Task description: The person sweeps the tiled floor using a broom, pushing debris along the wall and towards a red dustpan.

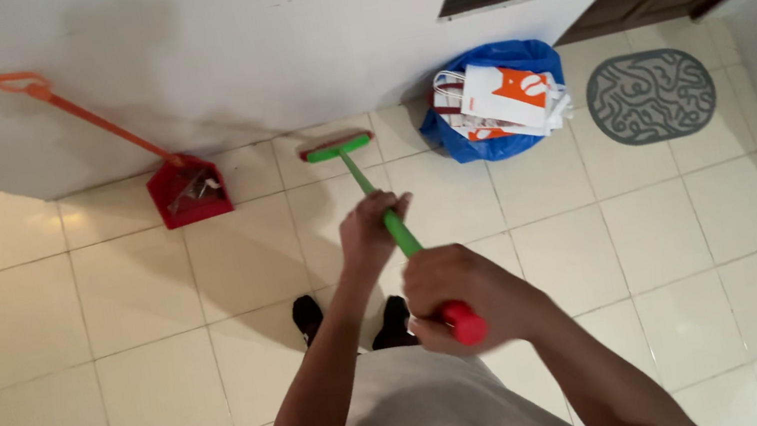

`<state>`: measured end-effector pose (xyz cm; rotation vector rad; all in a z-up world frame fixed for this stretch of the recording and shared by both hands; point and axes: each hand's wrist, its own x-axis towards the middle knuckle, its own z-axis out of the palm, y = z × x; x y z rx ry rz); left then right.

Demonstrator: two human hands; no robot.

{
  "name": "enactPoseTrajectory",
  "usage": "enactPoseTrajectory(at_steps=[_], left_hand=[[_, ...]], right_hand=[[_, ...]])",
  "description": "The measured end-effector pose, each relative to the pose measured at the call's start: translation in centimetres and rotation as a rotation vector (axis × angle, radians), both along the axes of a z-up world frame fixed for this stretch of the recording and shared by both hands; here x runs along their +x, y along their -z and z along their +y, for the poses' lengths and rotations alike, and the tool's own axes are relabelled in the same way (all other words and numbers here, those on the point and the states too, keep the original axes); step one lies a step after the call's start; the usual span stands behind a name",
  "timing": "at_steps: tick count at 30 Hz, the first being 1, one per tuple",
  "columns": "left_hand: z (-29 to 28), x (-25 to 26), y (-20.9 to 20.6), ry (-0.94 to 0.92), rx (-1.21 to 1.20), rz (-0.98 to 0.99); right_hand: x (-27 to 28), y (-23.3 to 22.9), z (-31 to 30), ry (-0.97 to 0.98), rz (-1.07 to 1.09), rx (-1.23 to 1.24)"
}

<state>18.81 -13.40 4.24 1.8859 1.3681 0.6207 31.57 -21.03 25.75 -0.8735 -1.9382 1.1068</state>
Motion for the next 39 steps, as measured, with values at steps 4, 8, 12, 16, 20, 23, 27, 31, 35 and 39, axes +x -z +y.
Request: enactPoseTrajectory(at_steps=[4,8,12,16,20,23,27,31,35,39], left_hand=[[2.9,-4.6,5.0,-0.125,0.096,-0.114],[2.7,-8.4,6.6,-0.095,-0.056,0.064],[0.9,-10.3,3.1,-0.072,-0.023,0.072],[1.0,-11.4,-0.4,-0.052,0.117,0.030],[2.3,-12.5,-0.9,-0.115,0.120,0.039],[3.9,-14.1,1.3,-0.134,0.110,0.068],[6.2,-16.9,4.6,-0.200,0.272,-0.004],[6.6,-18.1,5.5,-0.221,-0.011,0.073],[6.2,-17.5,5.2,-0.273,-0.005,-0.005],[5.2,-16.7,4.0,-0.276,-0.079,-0.001]], right_hand=[[-5.2,3.7,2.8,-0.041,-0.116,-0.070],[-8.1,4.8,3.3,-0.130,-0.151,-0.158],[-8.8,2.5,3.3,-0.211,-0.159,-0.183],[-9.3,-0.4,3.5,-0.238,-0.073,-0.148],[-11.1,-0.9,4.1,-0.175,-0.063,-0.123],[-13.1,0.7,5.2,-0.211,-0.152,-0.079],[-15.9,4.1,7.2,-0.176,-0.129,-0.107],[-16.4,5.6,8.9,-0.182,-0.033,-0.141],[-15.7,5.1,9.9,-0.270,-0.054,-0.133],[-14.5,3.6,10.2,-0.318,-0.067,-0.178]])
